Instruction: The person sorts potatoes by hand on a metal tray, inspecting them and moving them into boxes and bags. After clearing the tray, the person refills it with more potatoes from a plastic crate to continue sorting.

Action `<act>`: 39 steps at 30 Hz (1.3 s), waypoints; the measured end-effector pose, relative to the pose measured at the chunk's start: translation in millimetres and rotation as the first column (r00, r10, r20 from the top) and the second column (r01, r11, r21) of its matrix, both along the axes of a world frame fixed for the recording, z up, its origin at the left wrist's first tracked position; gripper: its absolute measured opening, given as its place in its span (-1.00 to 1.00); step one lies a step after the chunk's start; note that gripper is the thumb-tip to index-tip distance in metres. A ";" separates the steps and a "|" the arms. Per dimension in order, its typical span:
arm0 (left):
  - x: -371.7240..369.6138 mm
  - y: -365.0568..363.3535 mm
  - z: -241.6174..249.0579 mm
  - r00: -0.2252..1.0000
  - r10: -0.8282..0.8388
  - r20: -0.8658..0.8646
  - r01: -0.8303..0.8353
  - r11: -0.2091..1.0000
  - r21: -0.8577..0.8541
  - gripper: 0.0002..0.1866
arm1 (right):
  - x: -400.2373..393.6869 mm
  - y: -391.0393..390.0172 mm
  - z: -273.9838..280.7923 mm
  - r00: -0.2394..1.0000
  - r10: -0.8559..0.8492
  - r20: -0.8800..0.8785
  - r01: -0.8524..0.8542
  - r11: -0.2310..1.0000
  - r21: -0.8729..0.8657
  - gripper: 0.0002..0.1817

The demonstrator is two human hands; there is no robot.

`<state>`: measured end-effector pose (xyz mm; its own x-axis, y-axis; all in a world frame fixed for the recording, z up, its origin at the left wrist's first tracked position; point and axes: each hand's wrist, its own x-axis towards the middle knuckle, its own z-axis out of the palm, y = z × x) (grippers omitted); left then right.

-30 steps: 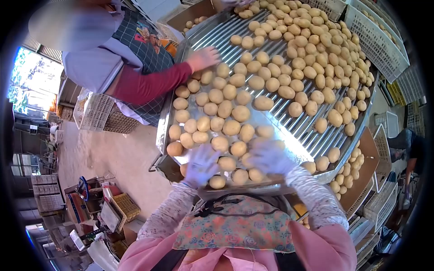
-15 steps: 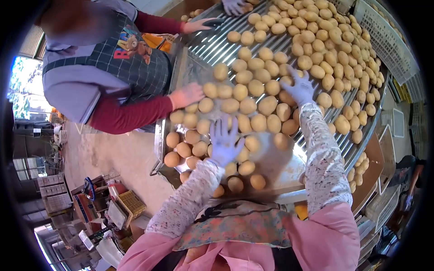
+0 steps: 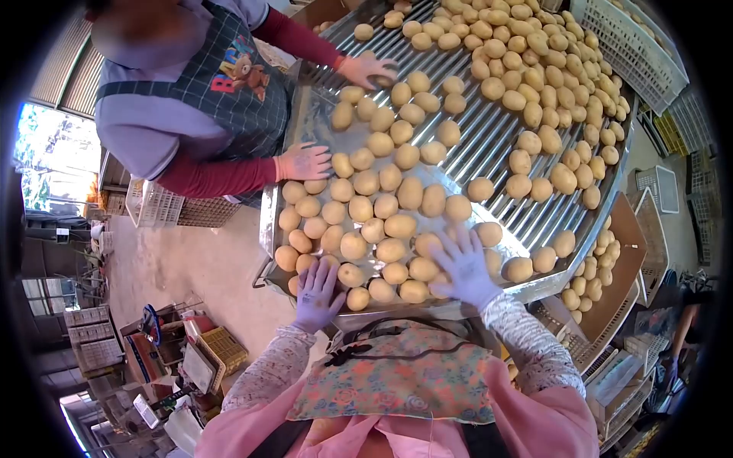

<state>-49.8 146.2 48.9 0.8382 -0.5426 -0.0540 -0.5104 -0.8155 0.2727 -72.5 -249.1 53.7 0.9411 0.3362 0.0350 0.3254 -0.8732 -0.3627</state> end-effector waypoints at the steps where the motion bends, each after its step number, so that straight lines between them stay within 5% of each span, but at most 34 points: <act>1: -0.9 7.0 2.0 0.999 -0.042 0.014 0.041 0.996 0.075 -0.16 | -7.4 5.5 -1.2 1.000 -0.005 0.011 0.005 1.000 0.002 -0.17; 3: 1.1 9.4 7.7 0.997 -0.062 0.038 0.060 0.997 0.052 -0.26 | -20.1 22.6 -8.8 0.992 0.067 0.106 -0.062 0.997 -0.051 -0.16; 5: 23.8 -10.3 13.4 0.998 0.006 0.057 0.006 0.980 -0.201 -0.40 | -18.3 44.5 -21.5 0.995 0.069 0.074 -0.069 0.998 -0.012 -0.18; 8: 83.5 -67.4 26.2 0.968 -0.146 0.206 0.203 0.935 -0.291 -0.51 | -13.8 80.8 -33.9 0.977 0.124 0.171 -0.146 0.982 0.122 -0.24; 10: 115.4 -107.4 -13.1 0.961 -0.089 0.262 0.177 0.925 -0.336 -0.54 | -14.6 84.5 -35.6 0.981 0.115 0.155 -0.134 0.984 0.114 -0.27; 13: 156.8 -159.3 -26.3 0.987 -0.139 0.077 0.152 0.967 -0.203 -0.54 | -23.0 69.7 -34.3 0.977 0.121 0.176 -0.139 0.986 0.094 -0.33; 15: 172.1 -188.9 -17.9 0.981 0.014 -0.196 0.032 0.973 0.230 -0.47 | -35.4 53.3 -28.8 0.969 0.130 0.211 -0.148 0.986 0.072 -0.37; 19: 177.6 -191.2 -11.8 0.961 0.008 -0.277 0.056 0.973 0.223 -0.39 | -57.0 33.6 -4.0 0.985 -0.055 0.165 0.040 0.995 0.097 -0.52; 21: 163.2 -181.8 -26.0 0.962 0.060 -0.267 -0.068 0.997 -0.023 -0.33 | -67.0 32.1 -9.9 0.920 -0.385 -0.069 0.375 0.820 0.433 -0.54; 22: 148.7 -183.6 -23.2 0.979 0.037 -0.198 -0.074 0.980 -0.186 -0.29 | -68.9 36.8 6.2 0.853 -0.473 -0.222 0.511 0.664 0.546 -0.50; 23: 125.7 -188.6 -13.2 0.991 0.024 -0.135 -0.069 0.938 -0.340 -0.25 | -61.0 45.5 16.4 0.845 -0.484 -0.225 0.520 0.652 0.551 -0.50; 24: 97.9 -196.6 8.0 0.982 -0.088 -0.168 0.005 0.897 -0.443 -0.23 | -52.6 56.8 25.3 0.756 -0.433 -0.491 0.595 0.142 0.791 -0.49; 25: 71.0 -200.9 31.4 0.962 -0.192 -0.193 0.057 0.836 -0.546 -0.21 | -48.3 62.0 29.5 0.690 -0.234 -0.685 0.565 -0.418 0.712 -0.48; 26: 54.4 -200.4 43.2 0.960 -0.190 -0.205 0.048 0.836 -0.547 -0.21 | -46.5 50.4 7.1 0.770 0.072 -0.634 0.564 -0.542 0.623 -0.50; 28: 27.5 -199.6 55.1 0.928 -0.354 0.112 0.365 0.816 -0.449 -0.22 | -35.9 42.9 2.9 0.754 0.148 -0.639 0.582 -0.601 0.547 -0.52; 30: 26.5 -155.3 30.1 0.952 -0.304 0.029 0.285 0.851 -0.441 -0.25 | -31.2 29.7 9.1 0.719 0.334 -0.610 0.641 -0.658 0.395 -0.52; 32: 28.3 -76.8 -4.6 0.874 -0.442 0.203 0.467 0.879 -0.098 -0.32 | -36.1 20.1 13.5 0.752 0.391 -0.531 0.623 -0.685 0.377 -0.51; 35: 26.6 -48.2 24.7 0.858 -0.510 0.068 0.514 0.856 -0.064 -0.30 | -47.9 11.8 23.9 0.790 0.438 -0.429 0.594 -0.723 0.354 -0.51; 38: 48.7 -24.3 -9.2 0.941 -0.297 0.161 0.302 0.953 -0.006 -0.26 | -58.1 6.5 31.5 0.810 0.214 -0.546 0.501 -0.737 0.454 -0.54; 39: 65.7 -20.8 -29.5 0.982 -0.066 0.175 0.062 0.998 0.028 -0.22 | -68.9 -0.9 30.9 0.787 0.094 -0.610 0.478 -0.718 0.506 -0.55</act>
